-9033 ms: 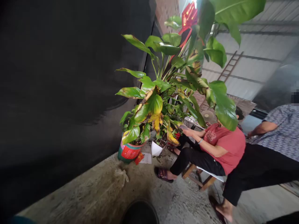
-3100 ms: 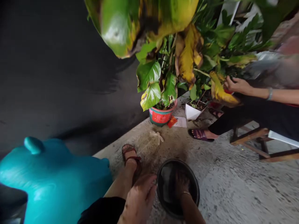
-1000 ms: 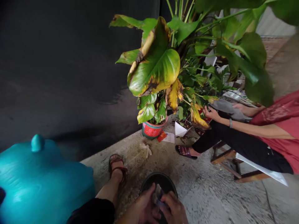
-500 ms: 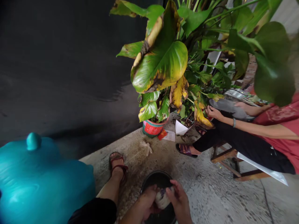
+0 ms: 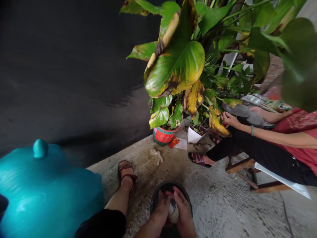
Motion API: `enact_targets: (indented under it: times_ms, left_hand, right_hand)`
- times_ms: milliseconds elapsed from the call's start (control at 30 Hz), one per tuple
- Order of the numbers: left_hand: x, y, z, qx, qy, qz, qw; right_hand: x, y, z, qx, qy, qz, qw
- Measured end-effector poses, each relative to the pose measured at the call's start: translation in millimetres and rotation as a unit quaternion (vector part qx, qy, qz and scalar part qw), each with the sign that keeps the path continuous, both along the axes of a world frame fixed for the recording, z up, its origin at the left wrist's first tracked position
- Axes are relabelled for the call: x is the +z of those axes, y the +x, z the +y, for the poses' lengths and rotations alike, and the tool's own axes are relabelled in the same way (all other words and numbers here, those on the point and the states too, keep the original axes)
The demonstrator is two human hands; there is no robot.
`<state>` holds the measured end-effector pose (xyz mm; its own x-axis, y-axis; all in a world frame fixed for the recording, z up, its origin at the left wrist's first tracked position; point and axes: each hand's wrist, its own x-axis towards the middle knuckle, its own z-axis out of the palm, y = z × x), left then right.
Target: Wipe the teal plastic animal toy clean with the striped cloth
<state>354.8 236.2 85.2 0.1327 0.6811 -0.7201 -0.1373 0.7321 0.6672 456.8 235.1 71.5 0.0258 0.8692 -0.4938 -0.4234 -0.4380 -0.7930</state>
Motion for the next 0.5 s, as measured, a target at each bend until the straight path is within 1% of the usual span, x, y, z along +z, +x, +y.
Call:
enact_targets:
  times_ms: [133, 200, 267, 333, 500]
  left_hand:
    - [9.9, -3.5, -6.8, -0.003, -0.014, -0.025, 1.000]
    - [12.0, -5.4, -10.1, -0.034, -0.010, -0.057, 0.998]
    - [12.4, -5.5, -11.5, -0.084, -0.002, -0.099, 0.992]
    - [12.1, -3.5, -10.8, -0.116, 0.006, -0.126, 0.985]
    - [10.4, 1.7, -8.0, -0.129, 0.007, -0.117, 0.985]
  right_hand:
    - [4.7, 6.1, 5.0, -0.016, 0.027, 0.030, 0.999]
    - [8.4, 9.1, 5.7, -0.021, 0.028, 0.039, 0.999]
    - [13.7, 11.3, 6.3, -0.022, 0.033, 0.031, 0.999]
    - [19.3, 12.9, 7.0, -0.011, 0.044, 0.016, 0.999]
    - [26.1, 18.2, 7.8, 0.043, 0.070, 0.014, 0.997]
